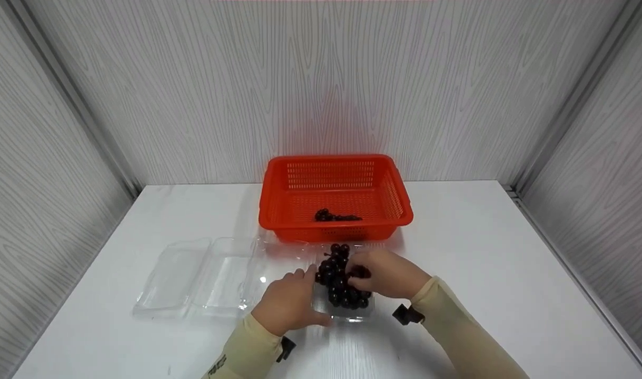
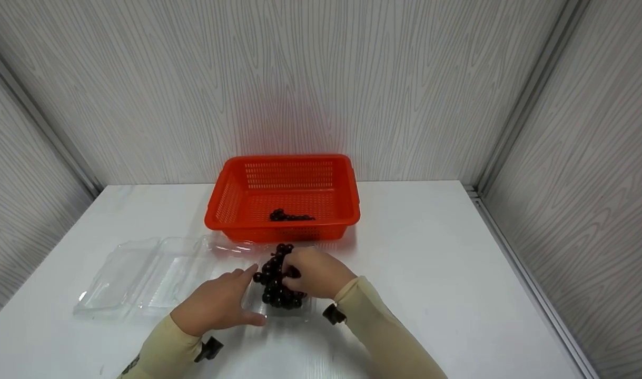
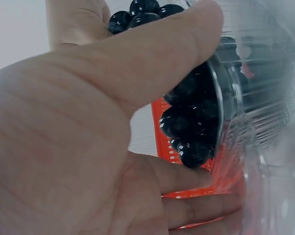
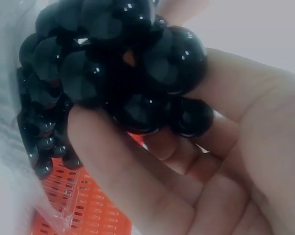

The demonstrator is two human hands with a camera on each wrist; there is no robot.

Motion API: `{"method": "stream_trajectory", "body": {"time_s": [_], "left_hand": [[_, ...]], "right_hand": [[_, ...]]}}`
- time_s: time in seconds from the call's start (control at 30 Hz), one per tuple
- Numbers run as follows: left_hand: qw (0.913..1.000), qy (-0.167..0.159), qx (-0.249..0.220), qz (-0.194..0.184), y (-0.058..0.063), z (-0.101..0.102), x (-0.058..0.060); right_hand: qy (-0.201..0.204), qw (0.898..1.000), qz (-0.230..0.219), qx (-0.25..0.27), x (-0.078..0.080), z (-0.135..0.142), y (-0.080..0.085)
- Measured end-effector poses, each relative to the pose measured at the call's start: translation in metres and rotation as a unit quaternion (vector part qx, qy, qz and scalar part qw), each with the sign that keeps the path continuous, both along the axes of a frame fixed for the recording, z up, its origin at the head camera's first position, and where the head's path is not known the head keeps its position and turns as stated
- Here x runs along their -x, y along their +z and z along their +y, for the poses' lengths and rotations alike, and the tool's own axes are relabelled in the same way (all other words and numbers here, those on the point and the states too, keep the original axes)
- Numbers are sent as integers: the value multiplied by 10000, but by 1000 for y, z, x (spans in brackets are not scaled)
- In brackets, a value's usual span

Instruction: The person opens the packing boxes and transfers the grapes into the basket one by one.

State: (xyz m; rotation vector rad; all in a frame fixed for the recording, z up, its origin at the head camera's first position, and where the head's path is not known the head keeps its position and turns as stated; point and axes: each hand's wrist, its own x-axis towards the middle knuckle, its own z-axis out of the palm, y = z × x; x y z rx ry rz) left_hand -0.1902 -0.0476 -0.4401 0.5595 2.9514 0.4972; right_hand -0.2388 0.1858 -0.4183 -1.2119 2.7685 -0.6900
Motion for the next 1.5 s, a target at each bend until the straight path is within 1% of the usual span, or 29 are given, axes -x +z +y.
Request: {"method": "stream_trajectory", "body": {"time_s": [0.27, 0.37, 0.5, 0.67, 0.87, 0.93, 1.0, 1.17, 1.4, 1.5], "left_hand": [[9999, 40, 71, -91, 1, 2, 2], [9998, 92, 56, -150, 1, 2, 3], [9996, 178, -31, -203, 0, 2, 4], [9996, 184, -117, -186, -1, 1, 5], [9998, 87, -171, -2, -1, -1, 4], [9999, 76, -144, 5, -1, -1, 3], [9999, 61, -102, -36, 0, -1, 3], [9998, 20, 56, -191, 2, -2, 2], [9999, -108, 127, -22, 0, -3, 2], [9998, -140, 128, 40, -1, -3, 2]], "right_hand": [[-177, 9981, -443, 382, 4, 7, 3], [-349, 9963, -568, 542, 5, 8, 4], [-591, 9939, -658, 654, 5, 9, 5], [-698, 9916, -753, 784, 6, 10, 7], [-605, 9897, -692, 1098, 5, 11, 9], [-624, 9878, -734, 1224, 5, 12, 10], [-683, 9858, -779, 1323, 5, 13, 10], [-680, 9823, -885, 1507, 7, 16, 9], [-554, 9809, -859, 1656, 6, 16, 11], [-492, 9788, -810, 1815, 7, 17, 11]]}}
